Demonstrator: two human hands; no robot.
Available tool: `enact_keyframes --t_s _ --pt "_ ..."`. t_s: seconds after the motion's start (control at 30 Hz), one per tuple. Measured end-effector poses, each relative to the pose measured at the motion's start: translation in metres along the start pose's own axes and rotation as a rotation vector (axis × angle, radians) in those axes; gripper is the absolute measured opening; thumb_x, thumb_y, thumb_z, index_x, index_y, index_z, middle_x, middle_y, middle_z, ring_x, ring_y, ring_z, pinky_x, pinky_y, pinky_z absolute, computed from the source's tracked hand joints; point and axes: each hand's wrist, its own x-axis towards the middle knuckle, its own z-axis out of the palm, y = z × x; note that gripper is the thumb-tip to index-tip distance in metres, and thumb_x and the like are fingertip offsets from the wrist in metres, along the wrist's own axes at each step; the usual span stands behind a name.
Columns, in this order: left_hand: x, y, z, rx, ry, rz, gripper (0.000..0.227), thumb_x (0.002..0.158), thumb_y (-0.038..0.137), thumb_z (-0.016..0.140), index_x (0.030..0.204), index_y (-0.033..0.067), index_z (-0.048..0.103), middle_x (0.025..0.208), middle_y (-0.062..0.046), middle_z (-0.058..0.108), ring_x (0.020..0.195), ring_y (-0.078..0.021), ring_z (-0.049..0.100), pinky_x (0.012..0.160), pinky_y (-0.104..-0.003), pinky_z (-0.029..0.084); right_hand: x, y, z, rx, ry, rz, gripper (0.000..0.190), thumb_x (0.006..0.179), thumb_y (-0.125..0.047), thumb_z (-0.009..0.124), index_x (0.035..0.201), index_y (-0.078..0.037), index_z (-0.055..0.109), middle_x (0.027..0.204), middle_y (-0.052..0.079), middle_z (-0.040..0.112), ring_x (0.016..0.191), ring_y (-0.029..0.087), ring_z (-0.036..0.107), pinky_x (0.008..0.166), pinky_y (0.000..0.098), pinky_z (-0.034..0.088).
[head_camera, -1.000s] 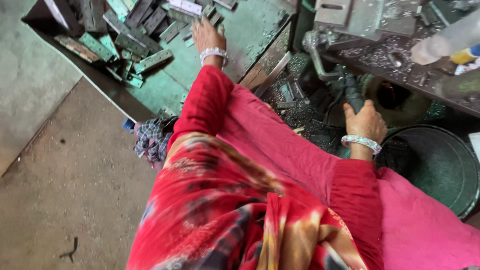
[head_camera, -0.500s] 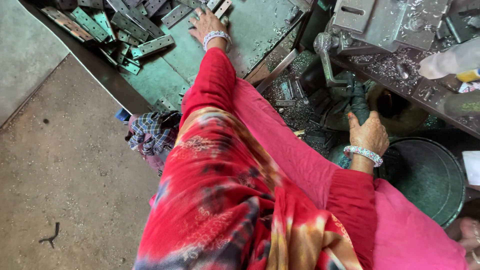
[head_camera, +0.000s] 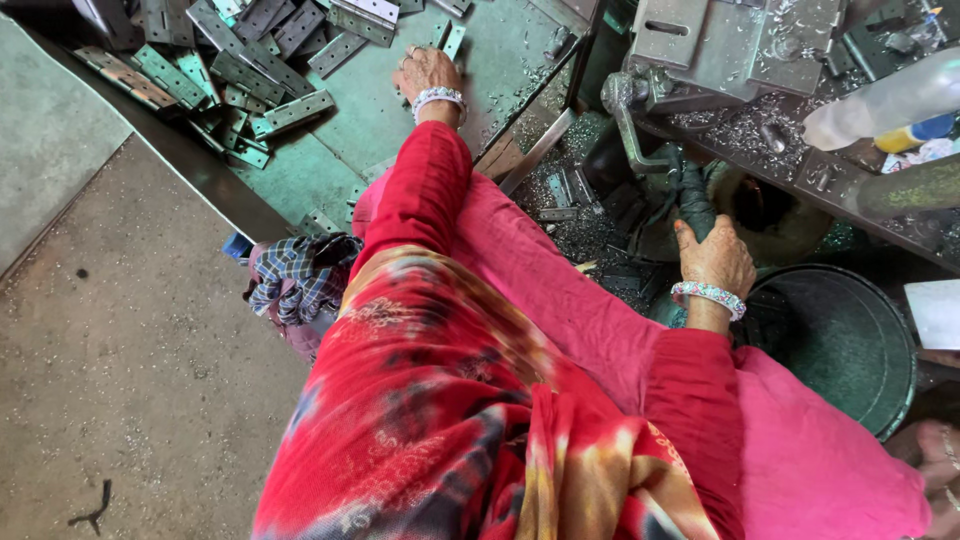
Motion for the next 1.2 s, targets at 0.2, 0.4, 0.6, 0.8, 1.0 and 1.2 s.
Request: enact_keyframes --t_s 0.2,0.4,0.6,0.8,1.0,1.2 --pt "0.005 -0.005 0.010 -0.271 0.145 0.020 0.012 0.089 0.020 0.066 0.100 0.0155 0.068 0.104 -0.008 0.072 0.098 -0.0311 0.071 0.079 -0.048 0.055 0.001 0.002 0.002 -0.002 0.012 -0.022 0.059 0.093 -0.055 0.074 0.118 -0.003 0.065 0.110 0.027 0.071 0.104 0.047 0.067 0.085 0.0565 0.053" --pt "0.001 -0.004 0.001 -0.469 0.145 0.065 0.025 0.087 0.027 0.069 0.111 0.0190 0.067 0.100 -0.013 0.073 0.093 -0.0373 0.071 0.075 -0.052 0.055 0.002 0.001 0.002 0.000 -0.006 0.002 0.058 0.093 -0.056 0.073 0.116 -0.003 0.065 0.110 0.027 0.072 0.105 0.047 0.067 0.087 0.0565 0.052" --pt "-0.016 -0.003 -0.031 -0.596 0.220 0.027 0.024 0.082 0.037 0.076 0.101 0.0238 0.074 0.095 -0.011 0.075 0.090 -0.0352 0.070 0.073 -0.050 0.054 -0.002 0.000 0.001 0.052 0.011 -0.006 0.057 0.092 -0.054 0.074 0.118 -0.004 0.066 0.110 0.027 0.071 0.104 0.047 0.067 0.087 0.0562 0.052" --pt "-0.063 0.005 -0.094 -0.817 0.447 0.306 0.031 0.086 0.034 0.081 0.110 0.0151 0.076 0.095 -0.011 0.077 0.086 -0.0322 0.072 0.074 -0.046 0.055 -0.002 -0.003 0.003 0.096 -0.015 0.028 0.055 0.091 -0.053 0.073 0.118 -0.005 0.066 0.110 0.025 0.072 0.106 0.044 0.067 0.087 0.0551 0.052" --pt "-0.134 0.064 -0.151 -1.063 0.642 0.794 0.019 0.095 0.021 0.078 0.113 0.0173 0.074 0.113 -0.007 0.076 0.100 -0.0247 0.073 0.088 -0.039 0.058 -0.002 -0.002 0.003 0.143 0.005 0.014 0.056 0.088 -0.053 0.074 0.118 -0.006 0.066 0.112 0.023 0.072 0.107 0.042 0.067 0.088 0.0536 0.052" --pt "-0.180 0.182 -0.157 -0.309 0.430 1.342 0.039 0.102 0.036 0.056 0.134 0.0154 0.067 0.144 -0.013 0.059 0.137 -0.0273 0.052 0.117 -0.049 0.034 -0.005 0.000 0.008 0.160 0.038 -0.009 0.054 0.089 -0.053 0.074 0.115 -0.006 0.067 0.111 0.022 0.073 0.107 0.042 0.068 0.089 0.0535 0.053"
